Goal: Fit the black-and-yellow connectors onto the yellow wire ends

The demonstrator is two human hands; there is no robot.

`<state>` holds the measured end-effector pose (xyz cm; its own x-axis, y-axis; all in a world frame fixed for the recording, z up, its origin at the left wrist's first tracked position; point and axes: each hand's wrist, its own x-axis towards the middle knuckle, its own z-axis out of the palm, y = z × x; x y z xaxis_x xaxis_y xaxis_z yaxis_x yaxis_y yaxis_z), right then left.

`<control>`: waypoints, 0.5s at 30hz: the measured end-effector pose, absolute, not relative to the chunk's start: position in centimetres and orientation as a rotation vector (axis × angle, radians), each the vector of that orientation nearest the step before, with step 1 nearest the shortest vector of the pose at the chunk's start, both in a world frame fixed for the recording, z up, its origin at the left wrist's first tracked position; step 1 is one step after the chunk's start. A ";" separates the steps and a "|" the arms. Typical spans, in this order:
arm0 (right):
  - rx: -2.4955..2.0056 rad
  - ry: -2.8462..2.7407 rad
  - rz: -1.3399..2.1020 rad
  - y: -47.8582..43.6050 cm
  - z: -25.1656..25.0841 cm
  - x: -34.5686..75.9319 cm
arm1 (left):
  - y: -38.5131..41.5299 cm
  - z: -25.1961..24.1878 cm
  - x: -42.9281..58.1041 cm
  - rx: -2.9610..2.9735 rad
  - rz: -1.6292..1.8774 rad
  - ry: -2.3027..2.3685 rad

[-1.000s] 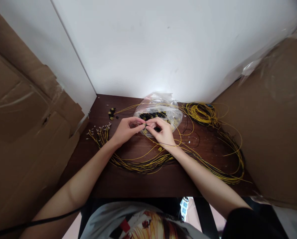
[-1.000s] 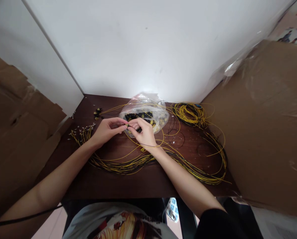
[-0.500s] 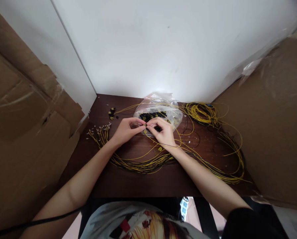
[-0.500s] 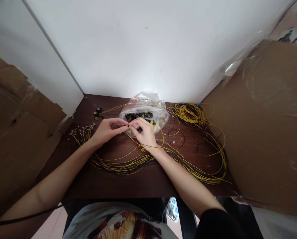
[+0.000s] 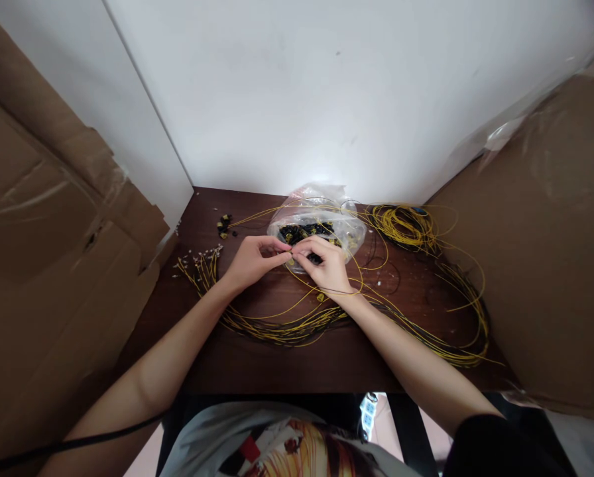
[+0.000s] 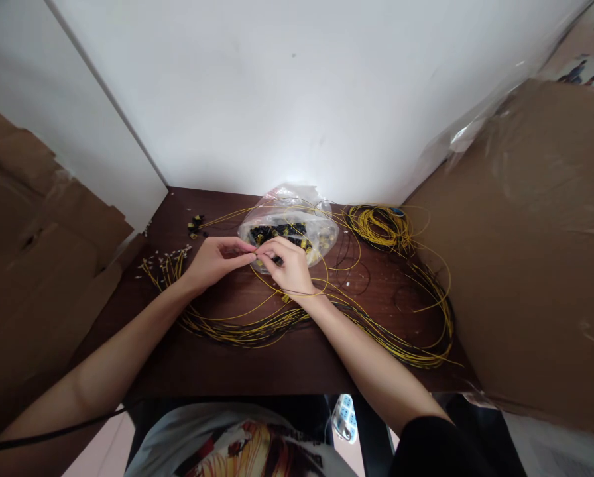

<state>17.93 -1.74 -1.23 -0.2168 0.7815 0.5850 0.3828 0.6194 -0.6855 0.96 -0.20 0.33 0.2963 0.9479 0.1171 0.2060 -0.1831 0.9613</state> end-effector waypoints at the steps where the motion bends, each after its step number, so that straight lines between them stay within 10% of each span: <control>1: -0.937 -1.829 0.488 -1.7 -1.2 17.9 | -0.2 0.3 1.0 1.610 0.979 1.079; 15: -1.017 -1.739 0.510 -1.8 -1.2 17.8 | -0.1 0.4 0.9 1.580 0.996 0.991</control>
